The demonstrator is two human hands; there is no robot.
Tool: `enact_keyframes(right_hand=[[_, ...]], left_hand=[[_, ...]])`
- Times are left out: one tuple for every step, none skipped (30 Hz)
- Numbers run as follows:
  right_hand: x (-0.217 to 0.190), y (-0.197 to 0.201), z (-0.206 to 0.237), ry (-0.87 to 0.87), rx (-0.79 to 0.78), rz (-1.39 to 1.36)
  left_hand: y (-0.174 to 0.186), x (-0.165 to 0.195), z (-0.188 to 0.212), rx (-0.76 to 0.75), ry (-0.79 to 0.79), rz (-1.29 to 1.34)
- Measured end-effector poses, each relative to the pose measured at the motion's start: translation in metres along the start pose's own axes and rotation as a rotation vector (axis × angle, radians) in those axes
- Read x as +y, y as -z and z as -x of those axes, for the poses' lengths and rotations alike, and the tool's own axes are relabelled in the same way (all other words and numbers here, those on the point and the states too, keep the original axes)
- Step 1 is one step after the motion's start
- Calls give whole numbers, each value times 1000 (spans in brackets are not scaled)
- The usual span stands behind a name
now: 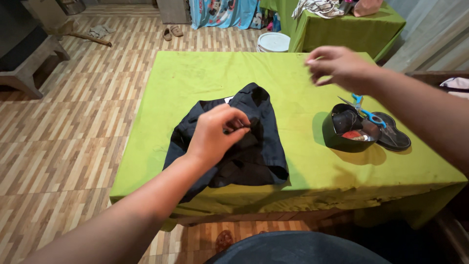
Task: The person hand-sews a button onto a pair of black shorts at a table. They position the button on the waistband area, push a threaded needle through the fabric repeatedly, pull the thread taut, and tie off the thread to secure the button.
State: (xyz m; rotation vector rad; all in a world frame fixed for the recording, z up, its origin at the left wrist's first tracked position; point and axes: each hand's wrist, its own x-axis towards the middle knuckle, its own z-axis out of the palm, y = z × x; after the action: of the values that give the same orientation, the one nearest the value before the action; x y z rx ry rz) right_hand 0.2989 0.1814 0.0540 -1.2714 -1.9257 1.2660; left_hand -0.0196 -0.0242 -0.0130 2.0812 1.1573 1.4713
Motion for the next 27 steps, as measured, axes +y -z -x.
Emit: enact_keyframes(right_hand=[[-6,-16,1,20,-62,4],[-11,-32,2,40,-124,8],[-16,-47,2,59,-184,12],[-18,-61,5,62,-226,-11],[-19,-75,8,66,-269,-34],[-21,-87,9,70,-312,-57],[-23,-98,10,48,-341,-113],[-24,-107,10,26,-371,-169],[-25,-113,11,4,-399,-225],[-24,-118,13,8,-443,-239],[-23,-123,13,11,-486,-254],[-22,-127,13,15,-530,-268],[-19,-130,13,-17,-504,-280],[-17,-133,13,-51,-478,-292],[-14,-135,12,-84,-453,-303],[-12,-135,11,-100,-452,-345],[-9,-135,10,-116,-451,-388],[-7,-134,10,-132,-448,-430],[-5,-134,9,-117,-443,-427],[-4,-133,8,-100,-438,-423],[-2,-132,8,-84,-433,-419],[-2,-131,7,-90,-423,-416],[-1,-130,6,-97,-413,-413],[-1,-129,6,-103,-403,-410],[-1,-129,5,-97,-405,-410],[0,-128,5,-90,-407,-410],[0,-129,4,-83,-410,-411]], left_hand=[[-1,-2,-2,38,45,-27],[-1,-4,-3,75,89,-55],[0,-8,-5,63,195,8],[-1,-11,-7,50,300,72],[-1,-15,-9,37,406,136],[-2,-18,-9,45,429,235],[-2,-22,-10,53,451,333],[-4,-25,-10,61,473,432],[-5,-29,-12,63,481,495],[-6,-32,-13,65,490,559],[-6,-36,-14,68,498,623],[-7,-40,-15,107,596,674],[-8,-43,-16,147,693,725],[-8,-46,-17,188,792,776],[-9,-49,-18,217,787,776],[-10,-52,-18,248,783,776],[-11,-54,-19,277,778,775],[-12,-56,-20,290,792,817],[-13,-58,-22,301,806,861],[-14,-59,-23,312,819,905],[-15,-60,-24,316,808,949],[-15,-59,-25,319,797,993],[-15,-59,-26,323,786,1036],[-16,-57,-26,305,771,1000],[-16,-55,-26,287,756,964],[-16,-53,-26,270,740,927],[-16,-50,-25,245,705,882]])
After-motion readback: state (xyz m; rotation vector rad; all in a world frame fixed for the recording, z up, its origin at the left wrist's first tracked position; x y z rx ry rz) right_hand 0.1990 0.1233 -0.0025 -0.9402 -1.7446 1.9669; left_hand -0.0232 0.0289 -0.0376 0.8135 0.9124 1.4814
